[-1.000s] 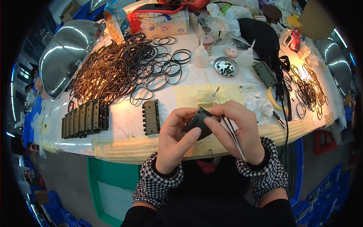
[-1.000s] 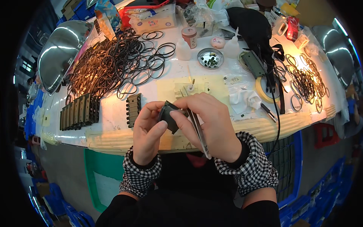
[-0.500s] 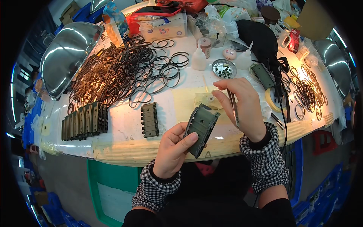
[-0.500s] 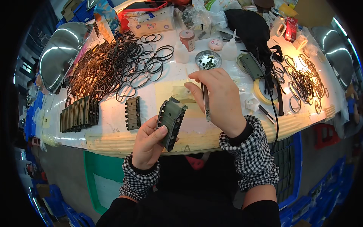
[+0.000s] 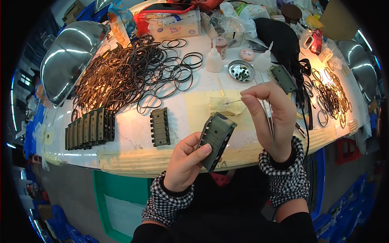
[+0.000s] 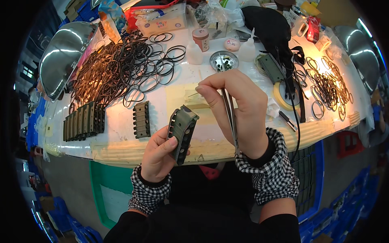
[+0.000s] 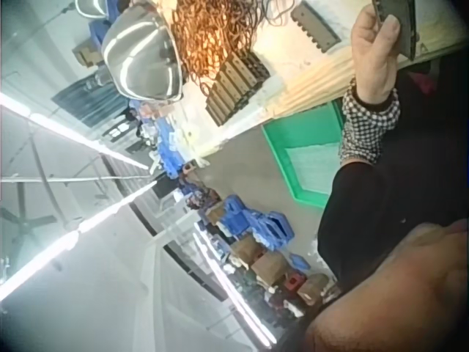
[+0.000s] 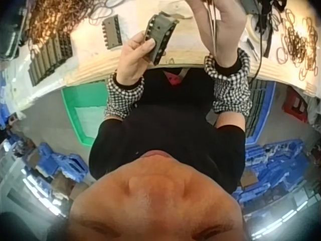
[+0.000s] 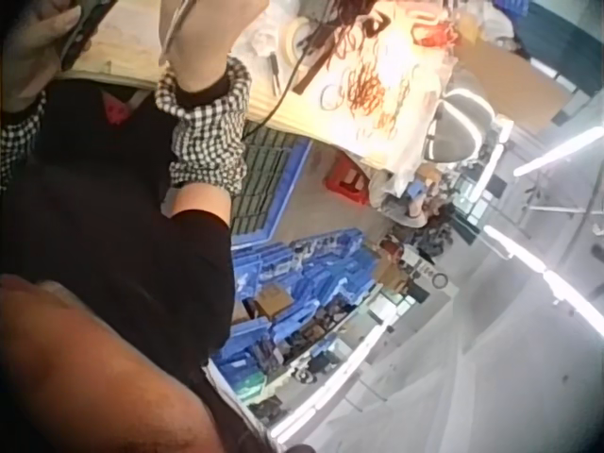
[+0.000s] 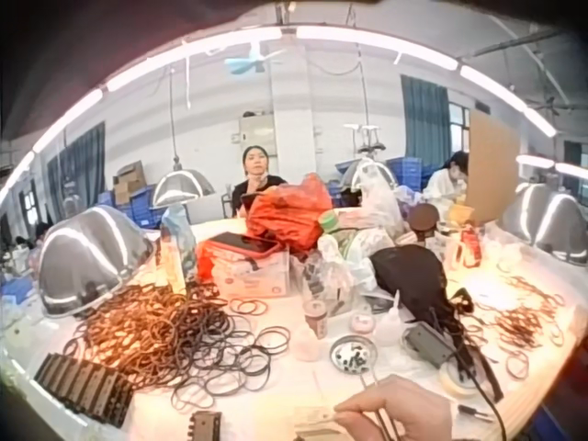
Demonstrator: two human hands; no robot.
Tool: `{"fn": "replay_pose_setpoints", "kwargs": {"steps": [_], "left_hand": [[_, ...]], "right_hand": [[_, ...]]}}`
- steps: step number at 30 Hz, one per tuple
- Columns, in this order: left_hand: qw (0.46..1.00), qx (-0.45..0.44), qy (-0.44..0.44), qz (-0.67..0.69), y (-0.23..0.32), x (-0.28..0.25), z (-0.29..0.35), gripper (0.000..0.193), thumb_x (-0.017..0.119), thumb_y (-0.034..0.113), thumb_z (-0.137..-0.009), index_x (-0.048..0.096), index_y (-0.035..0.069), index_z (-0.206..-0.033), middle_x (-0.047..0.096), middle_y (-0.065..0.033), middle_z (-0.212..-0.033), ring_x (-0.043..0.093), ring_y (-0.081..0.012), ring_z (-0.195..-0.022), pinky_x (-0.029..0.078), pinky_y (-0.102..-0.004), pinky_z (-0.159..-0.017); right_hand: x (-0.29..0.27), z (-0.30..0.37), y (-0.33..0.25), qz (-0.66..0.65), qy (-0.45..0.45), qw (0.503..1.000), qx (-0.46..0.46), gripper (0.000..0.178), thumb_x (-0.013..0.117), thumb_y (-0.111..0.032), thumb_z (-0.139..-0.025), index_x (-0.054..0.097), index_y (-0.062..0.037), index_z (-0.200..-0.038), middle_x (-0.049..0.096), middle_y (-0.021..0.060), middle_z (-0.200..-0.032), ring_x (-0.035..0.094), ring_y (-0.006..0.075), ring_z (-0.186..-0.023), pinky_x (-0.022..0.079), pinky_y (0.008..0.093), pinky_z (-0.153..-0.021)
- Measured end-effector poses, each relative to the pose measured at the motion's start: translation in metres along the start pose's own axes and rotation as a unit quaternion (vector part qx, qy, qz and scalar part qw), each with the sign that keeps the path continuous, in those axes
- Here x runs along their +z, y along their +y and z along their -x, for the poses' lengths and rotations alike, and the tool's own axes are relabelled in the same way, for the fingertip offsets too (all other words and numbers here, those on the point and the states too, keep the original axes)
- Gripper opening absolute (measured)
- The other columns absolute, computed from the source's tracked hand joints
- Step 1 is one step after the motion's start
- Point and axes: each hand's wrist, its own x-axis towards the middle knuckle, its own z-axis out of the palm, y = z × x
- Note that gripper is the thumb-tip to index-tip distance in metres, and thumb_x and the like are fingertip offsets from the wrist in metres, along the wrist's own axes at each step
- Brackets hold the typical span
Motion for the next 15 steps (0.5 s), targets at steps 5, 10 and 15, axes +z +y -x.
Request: {"fn": "replay_pose_setpoints", "kwargs": {"steps": [5,10,15], "left_hand": [[1.0,-0.014,-0.013,0.015,-0.001,0.003,0.001,0.038,0.064,0.018,-0.091,0.053,-0.003,-0.121,0.067,-0.0093,-0.098,0.065,-0.0152,-0.083,0.056,-0.0297,-0.075],[0.999,-0.012,-0.027,0.017,-0.002,0.002,0.002,0.038,0.064,0.017,-0.091,0.053,-0.003,-0.122,0.066,-0.0097,-0.1,0.065,-0.016,-0.082,0.055,-0.0307,-0.074],[1.0,-0.011,-0.024,0.016,-0.002,0.002,0.002,0.038,0.064,0.016,-0.091,0.053,-0.003,-0.122,0.066,-0.0097,-0.1,0.065,-0.016,-0.082,0.055,-0.0306,-0.074]], "right_hand": [[0.001,0.009,-0.016,-0.17,-0.062,0.968,0.172,0.01,0.06,-0.008,-0.094,0.057,0.0012,-0.089,0.061,0.0053,-0.079,0.065,0.0128,-0.073,0.05,0.0236,-0.068],[-0.002,0.009,-0.019,-0.155,-0.095,0.969,0.17,0.011,0.057,-0.007,-0.096,0.055,0.0019,-0.09,0.06,0.0055,-0.08,0.067,0.0131,-0.074,0.051,0.0222,-0.068],[-0.002,0.01,-0.011,-0.116,-0.113,0.98,0.115,0.008,0.057,-0.003,-0.095,0.056,0.0028,-0.089,0.059,0.0057,-0.08,0.067,0.0129,-0.074,0.051,0.0219,-0.068]]}}
